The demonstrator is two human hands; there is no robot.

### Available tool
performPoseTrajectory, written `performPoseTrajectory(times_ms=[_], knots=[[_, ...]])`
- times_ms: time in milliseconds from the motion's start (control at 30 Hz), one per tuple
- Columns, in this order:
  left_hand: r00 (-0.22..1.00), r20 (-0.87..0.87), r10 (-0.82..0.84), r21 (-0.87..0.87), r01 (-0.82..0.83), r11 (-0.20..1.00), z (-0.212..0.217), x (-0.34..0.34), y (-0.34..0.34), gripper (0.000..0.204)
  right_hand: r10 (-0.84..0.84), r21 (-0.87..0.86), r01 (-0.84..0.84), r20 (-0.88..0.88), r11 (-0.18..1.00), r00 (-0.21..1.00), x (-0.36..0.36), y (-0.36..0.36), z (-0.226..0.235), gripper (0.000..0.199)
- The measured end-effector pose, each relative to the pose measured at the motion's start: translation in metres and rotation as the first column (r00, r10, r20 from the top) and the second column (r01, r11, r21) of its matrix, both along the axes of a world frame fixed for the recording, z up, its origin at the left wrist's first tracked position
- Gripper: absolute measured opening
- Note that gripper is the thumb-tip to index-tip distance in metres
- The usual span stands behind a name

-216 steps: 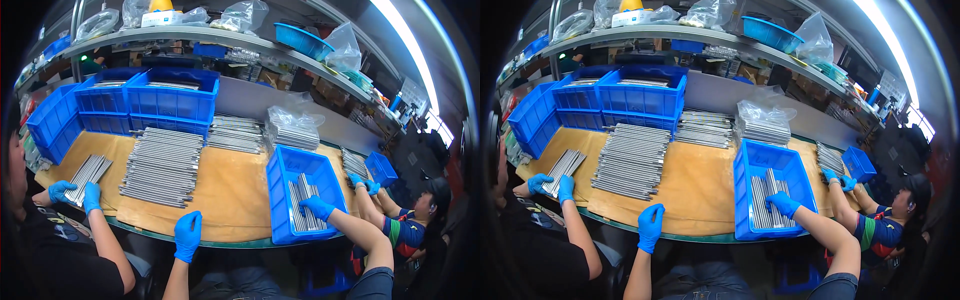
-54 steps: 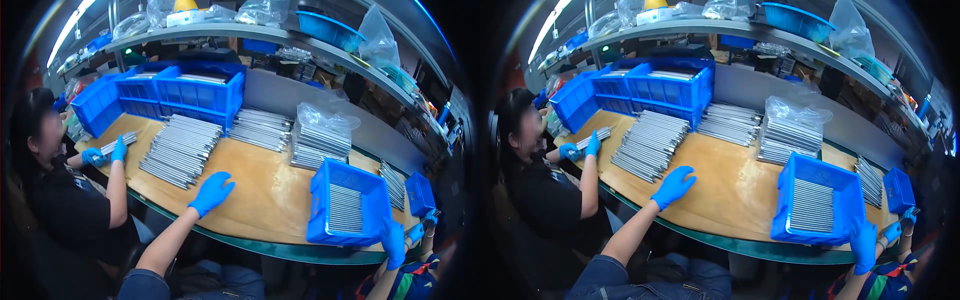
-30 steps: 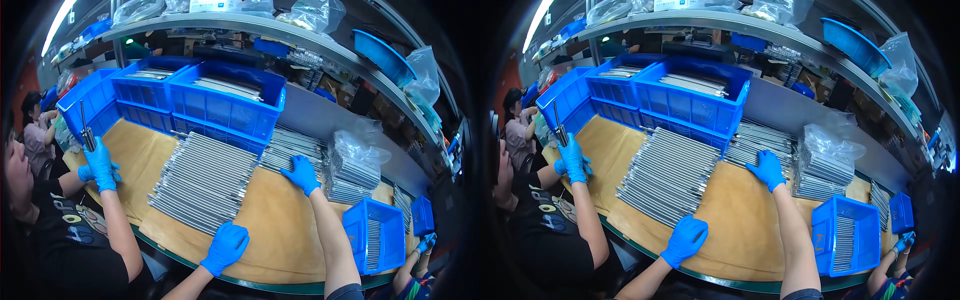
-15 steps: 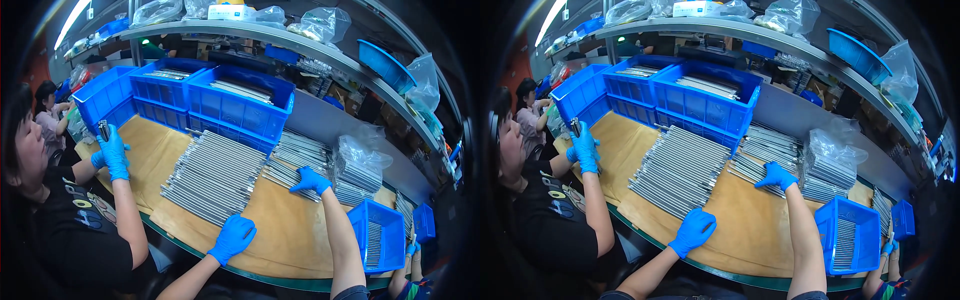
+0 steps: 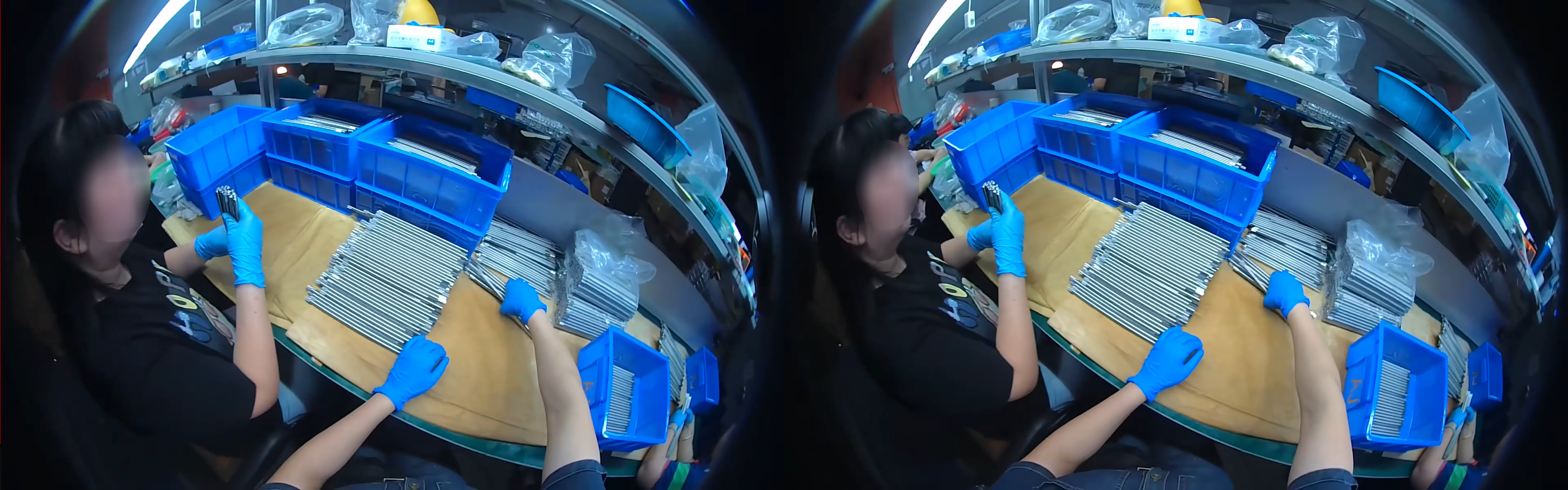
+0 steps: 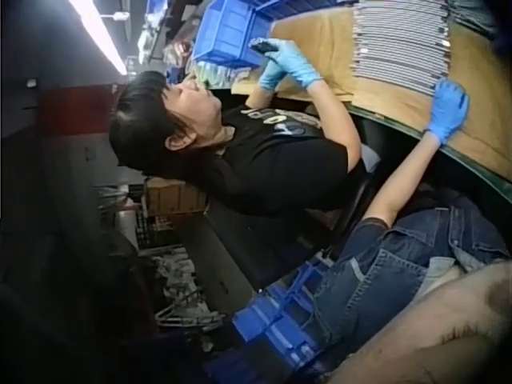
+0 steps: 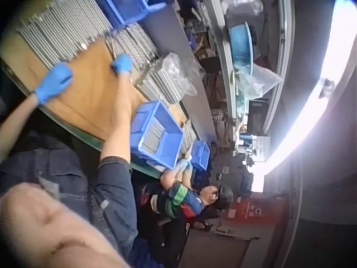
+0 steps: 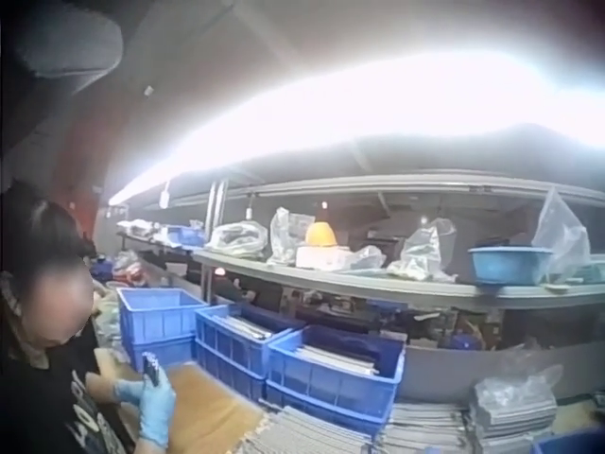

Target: Bundling thin metal rods and placing them into blue storage bins at a manual workstation.

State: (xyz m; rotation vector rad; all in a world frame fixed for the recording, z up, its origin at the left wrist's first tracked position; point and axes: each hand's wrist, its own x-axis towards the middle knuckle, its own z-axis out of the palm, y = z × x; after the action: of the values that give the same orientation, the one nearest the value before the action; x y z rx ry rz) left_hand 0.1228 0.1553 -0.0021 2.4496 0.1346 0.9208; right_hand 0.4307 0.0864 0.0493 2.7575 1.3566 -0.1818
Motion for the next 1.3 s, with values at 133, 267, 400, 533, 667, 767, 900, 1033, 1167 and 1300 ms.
performPoseTrajectory(times_ms=[133, 267, 400, 533, 667, 767, 900, 1033, 1167, 1300], knots=[[0.999, 0.041, -0.005, 0.024, 0.004, 1.0, -0.005, 0.001, 0.001, 0.008, -0.027, 0.071, 0.025, 0.024, 0.997, 0.999, 0.001, 0.001, -0.007, 0.034], [0.997, 0.072, 0.017, 0.081, -0.023, 0.996, -0.002, -0.001, 0.0, 0.009, -0.119, 0.14, 0.113, 0.029, 0.984, 0.993, -0.008, -0.004, -0.015, 0.031], [0.999, 0.046, 0.019, 0.08, -0.023, 0.997, 0.001, -0.004, -0.002, 0.012, -0.151, 0.113, 0.148, 0.019, 0.982, 0.988, -0.027, -0.012, -0.009, 0.026], [1.0, -0.003, -0.004, 0.067, 0.004, 0.998, -0.001, -0.004, -0.006, 0.012, -0.114, 0.037, 0.117, -0.079, 0.992, 0.99, -0.03, -0.033, 0.009, 0.024], [0.988, -0.133, 0.081, 0.061, -0.074, 0.995, -0.004, 0.006, -0.003, 0.015, -0.045, 0.064, 0.083, -0.449, 0.995, 0.893, -0.042, -0.066, 0.008, 0.026], [0.991, 0.028, 0.135, -0.477, -0.105, 0.873, -0.003, 0.038, -0.025, 0.025, 0.081, 0.25, 0.173, -0.757, 0.953, 0.649, -0.081, -0.075, 0.019, 0.026], [0.951, 0.129, -0.281, -0.956, 0.195, 0.22, 0.069, 0.044, -0.024, 0.051, 0.338, 0.456, 0.278, -0.86, 0.846, 0.382, -0.149, -0.094, 0.05, 0.029], [0.597, 0.632, -0.493, -0.736, 0.662, -0.141, 0.123, 0.033, -0.039, 0.049, 0.468, 0.568, 0.136, -0.773, 0.812, 0.429, -0.178, -0.112, 0.074, 0.036], [0.667, 0.258, -0.699, -0.712, 0.621, 0.329, 0.153, 0.039, -0.05, 0.046, 0.536, 0.617, 0.181, -0.768, 0.766, 0.351, -0.171, -0.126, 0.085, 0.038], [0.674, 0.189, -0.714, -0.741, 0.575, 0.347, 0.14, 0.051, -0.062, 0.044, 0.56, 0.614, 0.134, -0.774, 0.778, 0.295, -0.157, -0.138, 0.063, 0.041]])
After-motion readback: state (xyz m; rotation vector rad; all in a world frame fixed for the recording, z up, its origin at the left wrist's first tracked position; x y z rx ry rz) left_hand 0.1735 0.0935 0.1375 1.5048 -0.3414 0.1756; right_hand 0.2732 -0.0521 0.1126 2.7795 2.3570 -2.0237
